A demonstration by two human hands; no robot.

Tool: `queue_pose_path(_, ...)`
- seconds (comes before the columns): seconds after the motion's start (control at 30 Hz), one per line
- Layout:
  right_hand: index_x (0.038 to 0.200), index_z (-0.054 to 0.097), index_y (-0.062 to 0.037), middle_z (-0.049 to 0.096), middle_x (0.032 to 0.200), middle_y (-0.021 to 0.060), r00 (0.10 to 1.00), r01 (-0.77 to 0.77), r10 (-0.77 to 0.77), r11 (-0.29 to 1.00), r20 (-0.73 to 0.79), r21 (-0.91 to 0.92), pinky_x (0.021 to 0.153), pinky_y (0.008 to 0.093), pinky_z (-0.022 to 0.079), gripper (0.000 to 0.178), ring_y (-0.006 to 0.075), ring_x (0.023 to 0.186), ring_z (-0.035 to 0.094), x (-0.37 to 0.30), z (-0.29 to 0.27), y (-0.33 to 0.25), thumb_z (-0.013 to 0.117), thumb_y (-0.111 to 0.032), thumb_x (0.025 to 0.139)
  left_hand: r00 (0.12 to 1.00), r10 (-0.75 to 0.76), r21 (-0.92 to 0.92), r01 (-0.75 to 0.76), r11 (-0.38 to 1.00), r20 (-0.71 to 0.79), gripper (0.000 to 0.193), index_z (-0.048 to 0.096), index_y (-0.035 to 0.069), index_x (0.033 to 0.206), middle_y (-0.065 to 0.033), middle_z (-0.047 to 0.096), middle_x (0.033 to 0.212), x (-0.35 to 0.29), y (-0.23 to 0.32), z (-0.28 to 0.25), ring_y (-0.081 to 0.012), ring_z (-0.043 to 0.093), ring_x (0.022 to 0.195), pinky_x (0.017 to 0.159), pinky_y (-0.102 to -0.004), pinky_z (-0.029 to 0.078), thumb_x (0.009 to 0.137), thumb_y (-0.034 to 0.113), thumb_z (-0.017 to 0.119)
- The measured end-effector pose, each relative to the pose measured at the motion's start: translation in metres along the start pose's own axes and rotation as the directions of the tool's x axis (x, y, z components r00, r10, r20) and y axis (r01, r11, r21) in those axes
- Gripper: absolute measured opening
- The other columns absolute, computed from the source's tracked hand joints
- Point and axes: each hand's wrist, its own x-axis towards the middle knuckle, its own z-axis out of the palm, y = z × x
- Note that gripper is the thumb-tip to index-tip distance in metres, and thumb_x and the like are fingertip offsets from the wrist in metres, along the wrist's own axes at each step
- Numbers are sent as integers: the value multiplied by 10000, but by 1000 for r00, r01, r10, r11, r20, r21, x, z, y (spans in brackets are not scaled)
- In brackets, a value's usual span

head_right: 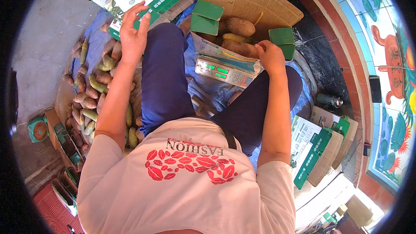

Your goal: Sorting, weighing, and packing produce into cardboard boxes.

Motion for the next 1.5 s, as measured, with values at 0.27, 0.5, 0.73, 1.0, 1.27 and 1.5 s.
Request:
queue_pose_path(0.27, 899, 660, -29, 658, 835, 173, 1000, -3, 3, 1000, -14, -14, 741, 390, 485, 236, 332, 814, 630, 2, 1, 3, 599, -245, 825, 968, 231, 102, -221, 970, -101, 419, 483, 10, 1192, -185, 503, 1214, 12, 14, 20, -351, 475, 1111, 955, -414, 353, 866, 260, 565)
queue_pose_path(0.5, 899, 661, -37, 659, 834, 170, 1000, -8, 8, 1000, -2, -7, 737, 387, 485, 236, 330, 814, 629, 1, 1, 0, 601, -254, 827, 947, 314, 167, -298, 940, -74, 475, 453, -2, 1222, -188, 477, 1246, 10, 12, 26, -347, 450, 1109, 979, -427, 304, 866, 297, 552)
queue_pose_path(0.73, 910, 659, -42, 658, 831, 168, 1000, -18, 18, 1000, 19, 1, 735, 393, 483, 236, 329, 813, 628, -1, -1, -3, 597, -256, 833, 951, 293, 146, -278, 949, -97, 475, 446, -5, 1225, -194, 485, 1234, 7, 13, 25, -341, 451, 1116, 977, -421, 304, 876, 302, 541)
queue_pose_path(1.0, 916, 658, -40, 658, 833, 168, 1000, -4, 5, 1000, 30, -10, 739, 396, 482, 240, 333, 817, 627, -1, 0, -1, 595, -256, 831, 948, 306, 158, -290, 944, -90, 468, 445, -9, 1222, -188, 490, 1225, 6, 12, 24, -334, 456, 1113, 974, -422, 306, 875, 290, 542)
queue_pose_path(1.27, 918, 659, -43, 658, 839, 169, 999, 2, 0, 999, 35, -41, 745, 399, 480, 242, 331, 826, 627, -1, 1, 0, 599, -259, 828, 954, 296, 199, -283, 938, -39, 446, 405, -2, 1265, -181, 463, 1248, 5, 12, 20, -328, 438, 1142, 983, -398, 328, 900, 233, 511)
queue_pose_path(1.5, 919, 659, -36, 661, 849, 171, 999, 2, 1, 999, 51, -48, 747, 396, 482, 247, 325, 830, 630, -1, 1, 0, 599, -260, 832, 955, 293, 206, -277, 938, -52, 437, 416, 0, 1256, -184, 470, 1240, 4, 11, 19, -329, 441, 1140, 977, -395, 337, 899, 231, 515)
